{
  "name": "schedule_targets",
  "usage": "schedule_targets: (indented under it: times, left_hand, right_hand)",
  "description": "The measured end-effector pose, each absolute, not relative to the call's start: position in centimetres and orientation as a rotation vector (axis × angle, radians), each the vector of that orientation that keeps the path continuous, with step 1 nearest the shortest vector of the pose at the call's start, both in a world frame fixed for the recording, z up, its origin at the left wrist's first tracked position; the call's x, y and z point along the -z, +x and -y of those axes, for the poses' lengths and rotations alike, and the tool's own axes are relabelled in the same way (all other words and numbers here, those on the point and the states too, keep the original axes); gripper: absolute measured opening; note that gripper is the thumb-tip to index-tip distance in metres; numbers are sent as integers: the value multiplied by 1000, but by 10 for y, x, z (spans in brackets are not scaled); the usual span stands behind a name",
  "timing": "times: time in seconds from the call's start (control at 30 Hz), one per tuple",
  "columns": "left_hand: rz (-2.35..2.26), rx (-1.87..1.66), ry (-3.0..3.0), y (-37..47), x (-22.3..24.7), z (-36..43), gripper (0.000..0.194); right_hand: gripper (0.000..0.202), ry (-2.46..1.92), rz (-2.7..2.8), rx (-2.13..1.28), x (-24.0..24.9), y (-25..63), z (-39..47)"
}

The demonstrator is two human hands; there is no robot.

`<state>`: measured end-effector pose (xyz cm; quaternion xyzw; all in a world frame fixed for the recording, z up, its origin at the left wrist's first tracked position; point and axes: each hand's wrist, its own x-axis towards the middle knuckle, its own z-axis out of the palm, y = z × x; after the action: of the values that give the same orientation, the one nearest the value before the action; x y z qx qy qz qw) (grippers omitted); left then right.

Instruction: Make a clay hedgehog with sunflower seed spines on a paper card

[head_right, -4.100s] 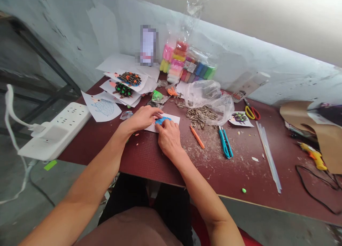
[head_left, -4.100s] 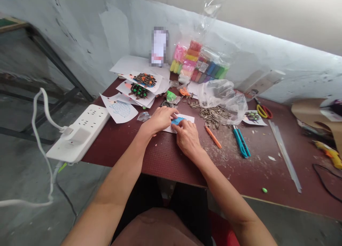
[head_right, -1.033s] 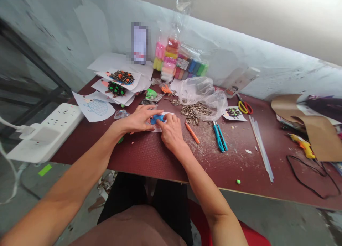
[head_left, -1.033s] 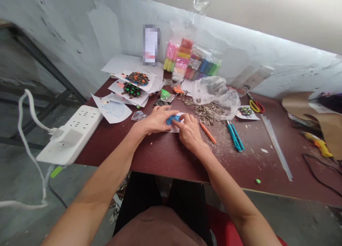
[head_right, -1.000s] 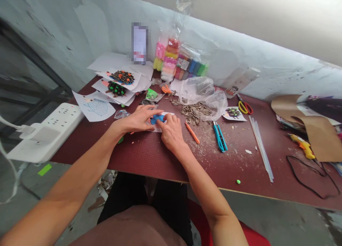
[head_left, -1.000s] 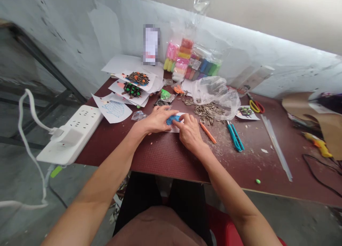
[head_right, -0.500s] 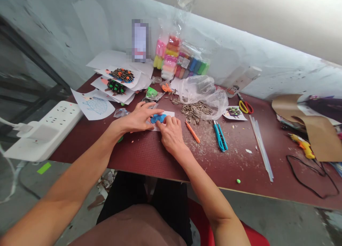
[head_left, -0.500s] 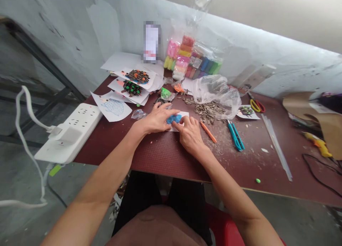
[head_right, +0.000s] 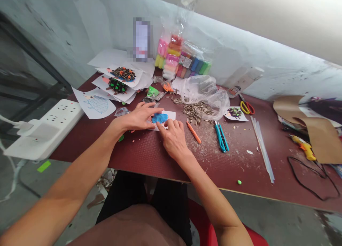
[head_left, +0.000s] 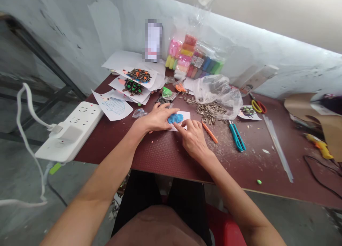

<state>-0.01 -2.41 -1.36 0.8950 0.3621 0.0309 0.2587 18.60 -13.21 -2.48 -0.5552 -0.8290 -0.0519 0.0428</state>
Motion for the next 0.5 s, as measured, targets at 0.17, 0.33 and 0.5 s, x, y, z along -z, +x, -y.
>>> schedule_targets:
  times: [0.17, 0.33, 0.5]
  left_hand:
    - [-970, -97, 2431, 0, 16, 23, 75]
    - [-982, -76, 2429, 1, 14, 23, 77]
    - [-976, -37, 2421, 0, 13, 22, 79]
  right_hand:
    - [42, -1744, 2500, 104, 27, 181, 112]
    - [38, -1749, 2491, 11, 29, 177, 106]
    - [40, -1717, 2500, -27, 30, 179, 111]
